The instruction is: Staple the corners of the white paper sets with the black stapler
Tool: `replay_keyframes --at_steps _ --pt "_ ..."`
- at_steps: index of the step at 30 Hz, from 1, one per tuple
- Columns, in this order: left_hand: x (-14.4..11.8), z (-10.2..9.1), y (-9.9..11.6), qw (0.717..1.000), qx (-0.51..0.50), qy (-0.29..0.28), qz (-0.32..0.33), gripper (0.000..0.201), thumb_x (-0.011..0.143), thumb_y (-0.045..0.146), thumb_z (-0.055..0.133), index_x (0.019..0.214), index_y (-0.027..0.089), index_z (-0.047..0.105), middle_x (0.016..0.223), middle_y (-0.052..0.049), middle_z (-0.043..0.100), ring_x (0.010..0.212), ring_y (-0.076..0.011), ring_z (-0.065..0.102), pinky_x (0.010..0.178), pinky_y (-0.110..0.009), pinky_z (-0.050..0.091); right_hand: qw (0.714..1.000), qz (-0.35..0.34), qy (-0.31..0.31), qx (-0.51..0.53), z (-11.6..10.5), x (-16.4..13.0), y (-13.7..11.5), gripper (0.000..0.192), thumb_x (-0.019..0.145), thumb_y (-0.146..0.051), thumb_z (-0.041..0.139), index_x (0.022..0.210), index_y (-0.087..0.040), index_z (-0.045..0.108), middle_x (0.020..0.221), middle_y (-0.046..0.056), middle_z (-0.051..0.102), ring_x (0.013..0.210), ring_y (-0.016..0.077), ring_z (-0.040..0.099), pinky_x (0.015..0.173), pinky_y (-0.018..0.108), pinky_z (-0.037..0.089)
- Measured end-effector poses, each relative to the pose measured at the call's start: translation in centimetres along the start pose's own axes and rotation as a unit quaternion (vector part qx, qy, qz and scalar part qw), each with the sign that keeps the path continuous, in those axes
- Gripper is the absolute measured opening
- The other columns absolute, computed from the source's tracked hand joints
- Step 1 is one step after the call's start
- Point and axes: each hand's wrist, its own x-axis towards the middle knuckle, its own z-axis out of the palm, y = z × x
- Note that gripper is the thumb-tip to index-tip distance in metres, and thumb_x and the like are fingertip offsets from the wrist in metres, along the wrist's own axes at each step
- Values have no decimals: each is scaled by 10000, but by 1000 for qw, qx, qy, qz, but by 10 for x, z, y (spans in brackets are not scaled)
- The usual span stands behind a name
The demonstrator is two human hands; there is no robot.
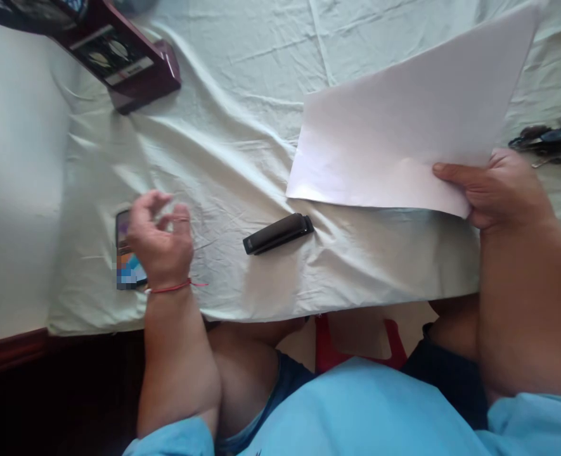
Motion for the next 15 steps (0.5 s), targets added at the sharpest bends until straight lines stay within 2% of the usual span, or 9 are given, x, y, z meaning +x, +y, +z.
replay_keyframes --at_steps 2,4,6,8,11,15 --pt "-5 10 19 980 -151 -127 36 705 1048 727 756 1481 172 721 1357 -212 850 1305 -373 805 1095 -526 653 1000 6 8 1 5 -2 -2 488 437 -141 1165 847 -238 919 1276 164 903 1173 381 855 1168 668 654" --pt "-9 15 39 935 -229 -266 52 680 1008 699 854 1476 211 778 1387 -182 866 1296 -328 818 1064 -427 641 1000 9 11 -2 7 -3 -1 467 463 -134 1158 852 -230 918 1267 170 901 1173 384 851 1164 668 650" --pt "-12 15 57 901 -238 -360 56 582 965 596 951 1406 231 846 1308 -140 899 1215 -295 834 1038 -380 615 1000 3 1 -4 7 -2 1 431 520 -154 1149 872 -224 912 1281 175 894 1195 391 845 1138 659 661" --pt "-13 14 71 886 -217 -405 66 454 946 502 982 1307 241 899 1230 -106 911 1094 -266 823 930 -348 593 1000 -8 -18 0 6 -1 3 411 572 -179 1136 912 -219 908 1313 187 881 1220 397 839 1102 634 683" --pt "-14 15 83 880 -190 -428 81 366 926 444 978 1239 261 927 1091 -59 901 942 -237 767 834 -332 547 999 -8 -32 -3 5 -3 2 400 585 -195 1114 929 -230 913 1327 168 881 1228 391 836 1111 602 703" --pt "-16 22 93 845 -205 -483 103 345 904 445 990 1203 283 933 1070 -47 905 945 -247 782 883 -347 566 999 12 -41 0 10 -13 -4 416 522 -149 1067 903 -247 929 1238 112 909 1216 376 838 1145 570 706"
